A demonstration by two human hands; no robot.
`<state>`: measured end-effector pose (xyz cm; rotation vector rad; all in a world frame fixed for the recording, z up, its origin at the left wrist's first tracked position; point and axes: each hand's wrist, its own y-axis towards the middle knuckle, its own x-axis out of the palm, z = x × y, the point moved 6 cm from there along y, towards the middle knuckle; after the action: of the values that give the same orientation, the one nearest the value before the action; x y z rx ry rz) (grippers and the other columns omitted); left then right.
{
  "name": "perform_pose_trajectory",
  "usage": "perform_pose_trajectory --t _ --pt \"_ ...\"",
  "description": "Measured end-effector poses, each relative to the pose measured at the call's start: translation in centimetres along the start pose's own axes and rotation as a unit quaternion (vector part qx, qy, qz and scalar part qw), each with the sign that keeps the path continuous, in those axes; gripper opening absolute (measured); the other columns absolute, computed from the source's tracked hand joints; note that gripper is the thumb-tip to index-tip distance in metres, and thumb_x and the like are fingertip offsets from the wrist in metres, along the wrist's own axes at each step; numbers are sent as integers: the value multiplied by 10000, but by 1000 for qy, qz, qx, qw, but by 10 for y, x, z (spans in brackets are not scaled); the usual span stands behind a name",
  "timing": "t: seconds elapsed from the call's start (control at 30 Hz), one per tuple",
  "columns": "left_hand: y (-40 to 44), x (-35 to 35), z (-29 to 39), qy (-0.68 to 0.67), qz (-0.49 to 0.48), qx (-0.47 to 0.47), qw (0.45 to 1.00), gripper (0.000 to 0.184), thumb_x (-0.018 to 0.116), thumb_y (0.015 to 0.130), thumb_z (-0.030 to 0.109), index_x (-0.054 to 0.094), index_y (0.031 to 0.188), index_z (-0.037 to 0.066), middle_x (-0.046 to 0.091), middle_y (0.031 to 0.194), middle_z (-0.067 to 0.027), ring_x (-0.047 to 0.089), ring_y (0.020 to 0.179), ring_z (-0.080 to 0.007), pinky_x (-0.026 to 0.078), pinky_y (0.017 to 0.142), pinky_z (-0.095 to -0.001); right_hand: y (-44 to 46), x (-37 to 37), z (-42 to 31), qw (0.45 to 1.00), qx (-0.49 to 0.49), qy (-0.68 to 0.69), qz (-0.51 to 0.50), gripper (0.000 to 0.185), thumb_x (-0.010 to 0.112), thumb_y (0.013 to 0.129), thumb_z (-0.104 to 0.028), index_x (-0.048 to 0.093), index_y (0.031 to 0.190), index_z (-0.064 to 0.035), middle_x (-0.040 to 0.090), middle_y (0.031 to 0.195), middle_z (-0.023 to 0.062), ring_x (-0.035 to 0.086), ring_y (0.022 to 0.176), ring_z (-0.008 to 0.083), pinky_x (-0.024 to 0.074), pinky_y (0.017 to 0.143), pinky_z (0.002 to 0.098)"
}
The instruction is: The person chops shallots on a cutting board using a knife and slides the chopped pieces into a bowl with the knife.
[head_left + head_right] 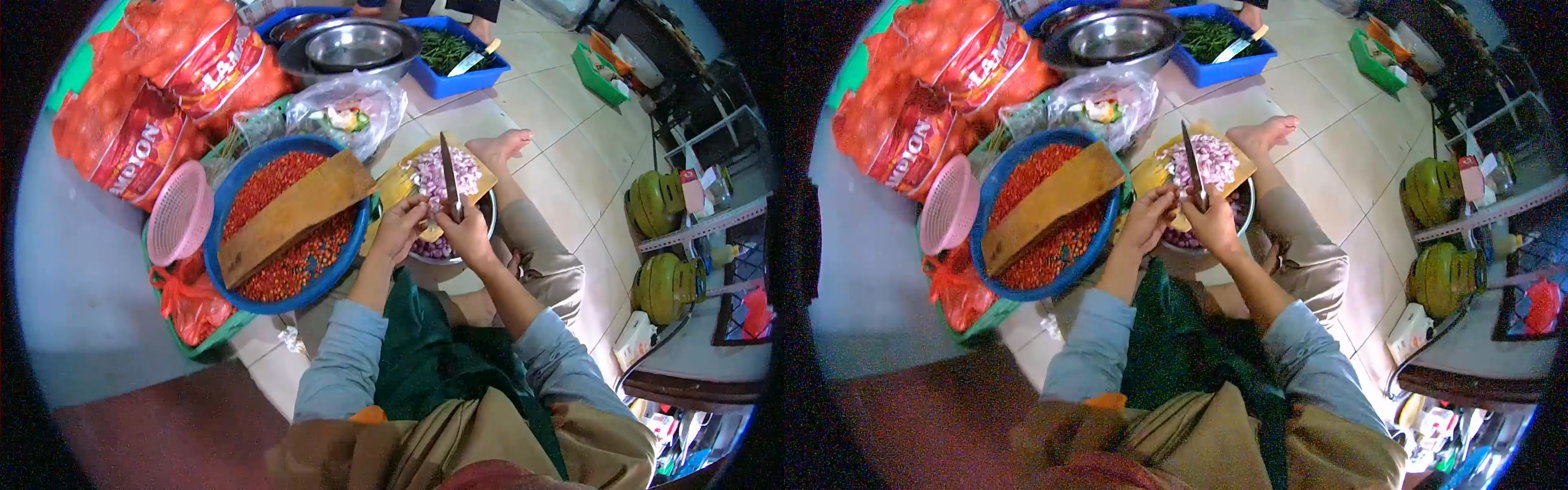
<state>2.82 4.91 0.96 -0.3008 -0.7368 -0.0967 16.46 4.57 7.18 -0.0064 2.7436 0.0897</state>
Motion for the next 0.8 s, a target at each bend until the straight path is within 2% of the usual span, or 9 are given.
perform_pose_trajectory --t 0.07,0.13,0.2,0.27,0.33,0.73,0.8 --pt "0 -3 -1 12 3 -15 1000 210 594 929 132 602 1117 39 631 988 -17 590 837 -101 462 654 -231 4 4 21 1000 -8 29 0 287 692 810 -135 599 1025 30 652 782 86 590 702 107 488 633 289" --pt "2 -5 -3 7 2 -18 1000 203 589 930 151 606 1107 51 636 999 -15 590 844 -106 453 651 -234 -1 5 11 994 44 94 -17 275 682 813 -120 602 1018 46 660 812 76 613 740 110 498 666 267" --pt "3 -7 -4 4 2 -25 1000 203 583 932 167 611 1104 64 639 1006 -10 590 850 -108 447 649 -233 3 6 17 996 42 71 -17 267 681 813 -118 602 1011 44 657 804 71 608 729 109 495 650 265" --pt "4 -8 -4 4 5 -35 999 206 579 935 182 615 1109 77 642 1010 -2 590 857 -107 444 648 -229 7 4 20 999 26 28 -12 251 682 807 -145 609 974 27 599 688 53 526 615 92 449 563 275" --pt "4 -10 -2 -12 0 -26 1000 218 585 933 202 621 1115 88 647 1001 0 587 864 -103 441 630 -229 8 2 9 999 26 28 -2 249 684 802 -163 608 953 20 570 659 46 496 591 93 434 549 284" --pt "4 -10 8 -84 -25 -14 996 236 592 934 193 611 1134 70 654 983 -6 608 827 -93 494 666 -225 14 -4 -6 999 -14 -29 -12 242 702 800 -161 662 968 8 588 633 57 524 577 90 458 560 284" --pt "4 -10 8 -98 -27 -16 995 239 597 931 190 610 1136 68 657 992 -15 612 821 -93 497 658 -218 16 -5 -5 1000 3 -26 -16 236 703 799 -160 667 963 6 584 629 55 532 578 93 463 562 288"
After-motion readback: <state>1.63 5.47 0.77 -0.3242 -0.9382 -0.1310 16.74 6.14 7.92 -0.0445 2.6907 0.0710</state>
